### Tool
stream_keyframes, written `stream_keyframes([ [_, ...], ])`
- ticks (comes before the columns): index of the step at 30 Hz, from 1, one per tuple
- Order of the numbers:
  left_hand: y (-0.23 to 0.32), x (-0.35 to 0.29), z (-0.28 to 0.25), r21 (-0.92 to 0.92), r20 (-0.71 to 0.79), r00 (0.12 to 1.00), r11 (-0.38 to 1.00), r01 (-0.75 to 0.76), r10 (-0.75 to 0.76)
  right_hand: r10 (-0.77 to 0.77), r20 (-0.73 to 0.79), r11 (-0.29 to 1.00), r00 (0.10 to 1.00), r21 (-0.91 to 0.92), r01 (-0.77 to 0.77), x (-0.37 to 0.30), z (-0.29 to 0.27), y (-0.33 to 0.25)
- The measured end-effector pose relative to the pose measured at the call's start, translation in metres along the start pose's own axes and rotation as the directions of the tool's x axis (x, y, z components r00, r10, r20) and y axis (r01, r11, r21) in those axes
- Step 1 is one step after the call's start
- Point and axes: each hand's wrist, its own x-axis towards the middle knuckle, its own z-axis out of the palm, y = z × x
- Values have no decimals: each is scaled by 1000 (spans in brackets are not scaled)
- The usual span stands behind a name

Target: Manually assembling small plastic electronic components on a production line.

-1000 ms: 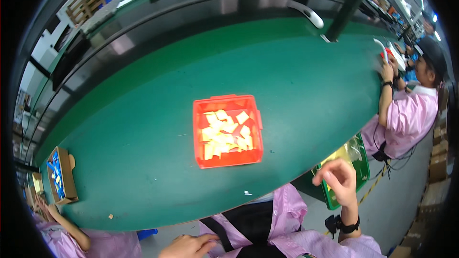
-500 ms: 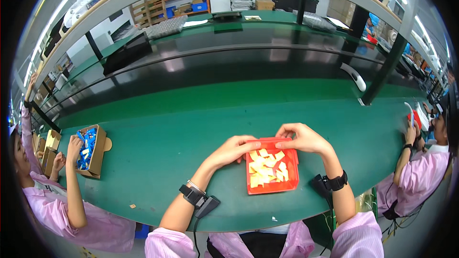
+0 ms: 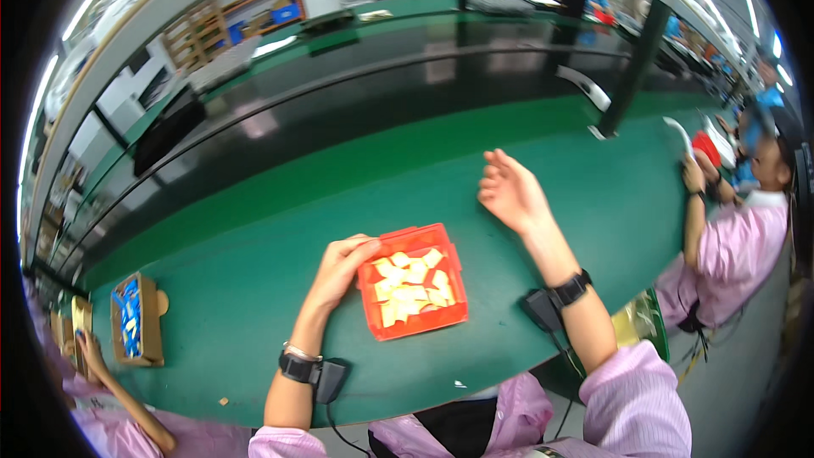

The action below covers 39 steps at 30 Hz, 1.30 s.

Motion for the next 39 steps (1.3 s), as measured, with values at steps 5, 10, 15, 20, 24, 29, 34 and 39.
stream_keyframes([
  [5,1,-1,1,16,-74,996,998,58,-56,-85,-95,983,992,-171,68,18,-24,9],
  [10,9,7,-12,68,-104,993,995,66,-59,-73,-16,922,997,-383,61,10,-29,5],
  [15,2,-4,-49,68,-269,963,998,-9,27,-94,50,928,994,-358,106,16,-30,22],
  [20,-25,3,-80,206,-387,914,978,-38,117,-64,47,912,997,-403,77,16,-31,29],
  [24,-30,12,-82,210,-392,915,978,-17,100,-75,11,891,997,-449,72,14,-27,22],
  [29,-23,14,-74,294,-370,921,956,-8,122,-71,35,879,997,-471,79,14,-26,20],
  [34,-29,17,-75,289,-363,928,957,24,86,-60,-28,856,998,-515,37,16,-25,20],
  [39,-37,18,-91,357,-365,922,934,13,127,-51,-5,836,999,-548,40,17,-21,24],
])
